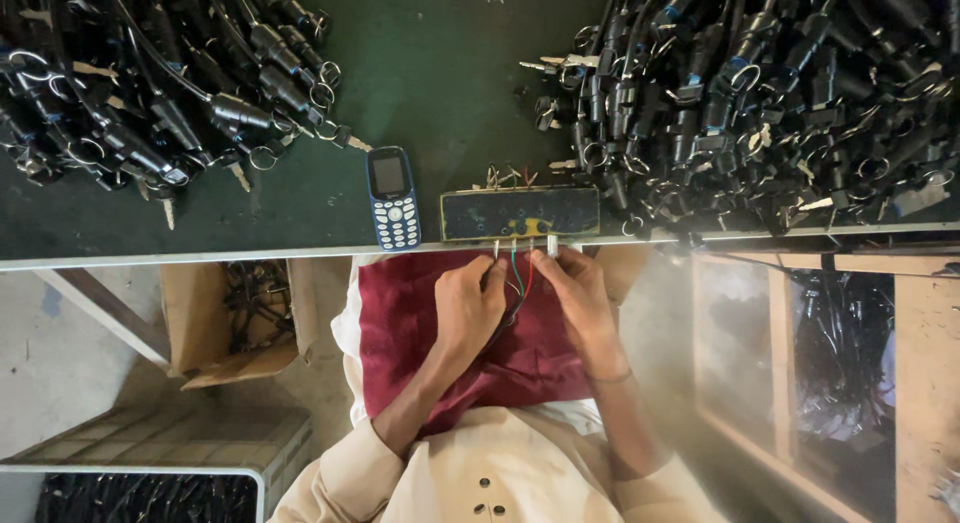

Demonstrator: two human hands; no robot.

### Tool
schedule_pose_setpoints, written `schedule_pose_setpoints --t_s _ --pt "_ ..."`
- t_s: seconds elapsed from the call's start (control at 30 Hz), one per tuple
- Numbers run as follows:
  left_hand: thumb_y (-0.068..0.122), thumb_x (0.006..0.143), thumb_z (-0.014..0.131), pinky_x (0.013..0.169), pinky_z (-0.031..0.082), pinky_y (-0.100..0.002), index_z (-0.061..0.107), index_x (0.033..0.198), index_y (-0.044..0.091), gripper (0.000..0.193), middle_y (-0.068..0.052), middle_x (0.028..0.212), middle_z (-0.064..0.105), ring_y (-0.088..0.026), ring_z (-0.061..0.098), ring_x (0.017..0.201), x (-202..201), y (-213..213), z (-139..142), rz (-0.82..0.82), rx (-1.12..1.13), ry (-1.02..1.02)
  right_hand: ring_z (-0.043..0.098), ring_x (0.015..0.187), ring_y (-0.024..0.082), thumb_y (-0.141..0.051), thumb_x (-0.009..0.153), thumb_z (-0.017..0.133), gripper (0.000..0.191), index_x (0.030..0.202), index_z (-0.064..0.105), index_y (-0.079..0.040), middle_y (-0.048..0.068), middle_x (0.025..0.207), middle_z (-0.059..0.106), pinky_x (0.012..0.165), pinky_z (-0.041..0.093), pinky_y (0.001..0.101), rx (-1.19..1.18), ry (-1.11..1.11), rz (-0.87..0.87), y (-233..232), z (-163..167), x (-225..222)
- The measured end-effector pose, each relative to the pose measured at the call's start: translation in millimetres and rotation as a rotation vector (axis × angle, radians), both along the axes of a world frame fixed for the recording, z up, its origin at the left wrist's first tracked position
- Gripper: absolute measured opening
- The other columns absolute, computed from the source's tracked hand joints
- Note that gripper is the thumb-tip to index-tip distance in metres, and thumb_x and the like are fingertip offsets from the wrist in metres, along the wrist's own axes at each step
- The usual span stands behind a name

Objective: The person sits at a workbench covered with black cable harnesses and joins wires by hand, twisting stripped wire ends together and fitting them into white plastic connectors. They attach completed connectors to a small board on the table and use a small handheld device that emits light while testing a connection.

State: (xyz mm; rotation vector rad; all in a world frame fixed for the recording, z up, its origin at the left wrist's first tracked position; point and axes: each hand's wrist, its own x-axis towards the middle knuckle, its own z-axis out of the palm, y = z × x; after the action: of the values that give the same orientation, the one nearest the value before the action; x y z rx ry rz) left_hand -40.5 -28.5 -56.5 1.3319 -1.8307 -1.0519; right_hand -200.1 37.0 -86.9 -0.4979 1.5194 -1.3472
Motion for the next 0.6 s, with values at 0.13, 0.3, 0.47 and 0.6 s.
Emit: schedule_pose_setpoints --t_s 0.13,0.3,0.47,0.6 --pt "0.015 0.092 0.068 0.051 0.044 -0.046 0.066 0.073 0.001 0.024 -0.022 0.063 0.060 -0.041 0.061 0.056 -2 -2 1 0.020 0.058 0.008 0.054 0.075 0.003 -0.018 0.095 0.072 0.023 0.107 0.077 0.000 0.001 0.094 0.074 0.066 0.041 0.0220 -0.011 -0.002 0.017 -1 11 0" --pt "0.015 0.091 0.068 0.051 0.044 -0.045 0.065 0.072 0.000 0.025 -0.023 0.062 0.059 -0.041 0.061 0.054 2 -2 5 0.017 0.099 0.004 0.059 0.081 0.004 -0.020 0.097 0.071 0.024 0.106 0.076 0.002 0.002 0.097 0.076 0.069 0.043 0.0225 -0.039 0.000 0.037 -3 21 3" --pt "0.016 0.092 0.069 0.050 0.041 -0.046 0.063 0.070 -0.001 0.029 -0.021 0.059 0.057 -0.040 0.058 0.052 2 -1 10 0.009 0.083 -0.003 0.060 0.082 0.004 -0.020 0.096 0.072 0.024 0.107 0.076 0.000 0.002 0.097 0.075 0.069 0.044 0.0225 -0.033 -0.026 0.042 -6 30 2" --pt "0.017 0.093 0.068 0.049 0.041 -0.045 0.063 0.070 -0.001 0.029 -0.020 0.057 0.056 -0.038 0.057 0.048 1 -1 16 0.019 0.091 0.021 0.060 0.082 0.004 -0.020 0.095 0.073 0.023 0.107 0.075 0.000 0.001 0.096 0.074 0.068 0.043 0.0233 0.001 -0.075 0.017 -3 24 2"
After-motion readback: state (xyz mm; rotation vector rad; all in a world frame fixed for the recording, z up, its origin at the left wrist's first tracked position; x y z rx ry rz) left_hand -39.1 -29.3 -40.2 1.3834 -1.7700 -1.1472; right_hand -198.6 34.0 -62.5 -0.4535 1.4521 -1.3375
